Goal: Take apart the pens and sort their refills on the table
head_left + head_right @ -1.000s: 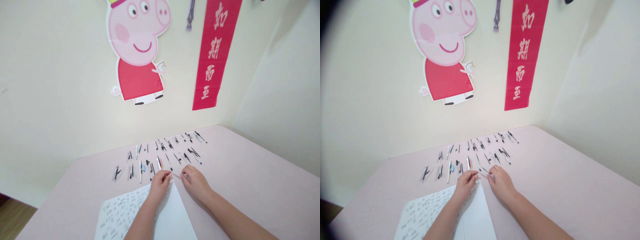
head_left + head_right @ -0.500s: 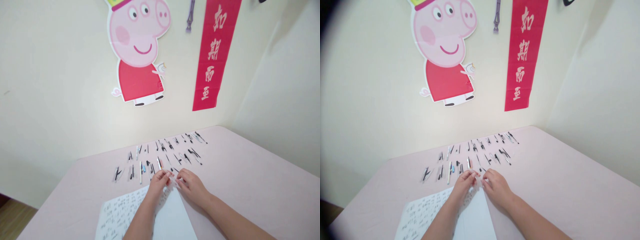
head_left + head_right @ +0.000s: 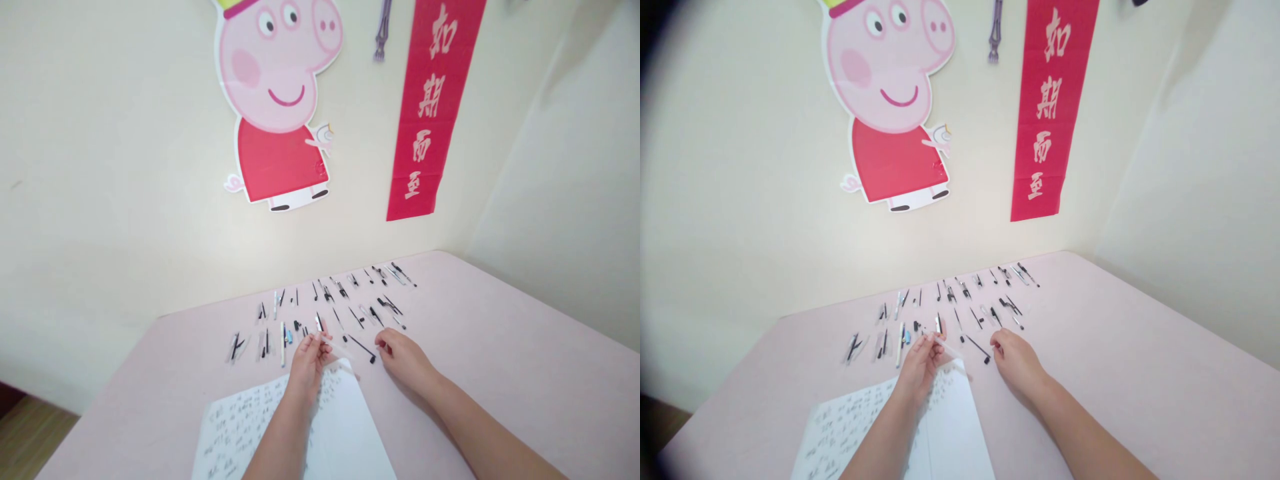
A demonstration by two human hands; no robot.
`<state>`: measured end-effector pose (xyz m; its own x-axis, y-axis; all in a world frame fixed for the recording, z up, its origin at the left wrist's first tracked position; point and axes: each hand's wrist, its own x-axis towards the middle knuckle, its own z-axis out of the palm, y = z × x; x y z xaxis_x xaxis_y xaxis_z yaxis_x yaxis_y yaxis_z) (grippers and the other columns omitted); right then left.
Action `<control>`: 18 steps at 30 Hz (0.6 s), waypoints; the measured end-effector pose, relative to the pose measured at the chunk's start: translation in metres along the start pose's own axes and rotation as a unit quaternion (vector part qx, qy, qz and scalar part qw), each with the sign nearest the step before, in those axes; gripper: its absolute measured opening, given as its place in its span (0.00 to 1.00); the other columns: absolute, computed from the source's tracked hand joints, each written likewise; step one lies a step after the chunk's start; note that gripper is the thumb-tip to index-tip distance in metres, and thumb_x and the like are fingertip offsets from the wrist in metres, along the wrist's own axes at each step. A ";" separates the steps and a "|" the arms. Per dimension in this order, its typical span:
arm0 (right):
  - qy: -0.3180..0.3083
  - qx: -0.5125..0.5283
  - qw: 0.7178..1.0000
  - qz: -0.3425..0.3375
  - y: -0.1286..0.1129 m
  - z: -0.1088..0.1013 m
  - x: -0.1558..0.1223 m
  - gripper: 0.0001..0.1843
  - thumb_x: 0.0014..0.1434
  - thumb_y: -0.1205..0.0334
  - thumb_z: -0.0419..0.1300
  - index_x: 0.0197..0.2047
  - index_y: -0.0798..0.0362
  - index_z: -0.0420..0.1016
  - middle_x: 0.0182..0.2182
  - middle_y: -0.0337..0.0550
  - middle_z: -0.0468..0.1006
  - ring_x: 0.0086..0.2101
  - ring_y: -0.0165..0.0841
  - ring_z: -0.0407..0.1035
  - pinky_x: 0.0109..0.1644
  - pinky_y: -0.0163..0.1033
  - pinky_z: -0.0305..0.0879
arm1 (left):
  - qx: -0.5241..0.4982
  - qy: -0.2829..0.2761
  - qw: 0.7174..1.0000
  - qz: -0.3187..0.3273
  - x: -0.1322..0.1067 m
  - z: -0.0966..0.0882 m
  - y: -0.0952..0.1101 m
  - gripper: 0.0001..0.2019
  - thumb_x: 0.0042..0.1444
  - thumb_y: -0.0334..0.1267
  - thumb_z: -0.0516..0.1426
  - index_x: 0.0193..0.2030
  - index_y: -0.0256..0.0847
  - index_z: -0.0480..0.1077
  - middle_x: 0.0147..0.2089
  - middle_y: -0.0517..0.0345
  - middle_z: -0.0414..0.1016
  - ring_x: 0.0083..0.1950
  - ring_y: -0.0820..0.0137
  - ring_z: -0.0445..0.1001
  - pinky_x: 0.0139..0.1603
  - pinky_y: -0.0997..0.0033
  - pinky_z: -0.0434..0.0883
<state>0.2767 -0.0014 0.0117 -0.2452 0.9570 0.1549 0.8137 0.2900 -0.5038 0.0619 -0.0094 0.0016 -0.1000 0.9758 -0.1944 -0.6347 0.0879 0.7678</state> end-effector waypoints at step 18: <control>-0.086 -0.146 0.986 0.001 -0.010 -0.010 -0.006 0.07 0.48 0.72 0.52 0.26 0.55 0.71 0.27 0.45 0.75 0.27 0.32 0.66 0.29 0.35 0.47 | -0.055 0.057 0.996 0.028 0.003 -0.002 0.001 0.04 0.51 0.32 0.59 0.30 0.32 0.71 0.26 0.57 0.74 0.24 0.80 0.72 0.28 0.85 0.71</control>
<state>0.2753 -0.0098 0.0247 -0.3093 0.9510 -0.0043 0.9249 0.2998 -0.2340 0.0596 -0.0064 0.0008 -0.2192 0.9491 -0.2263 -0.7054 0.0061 0.7088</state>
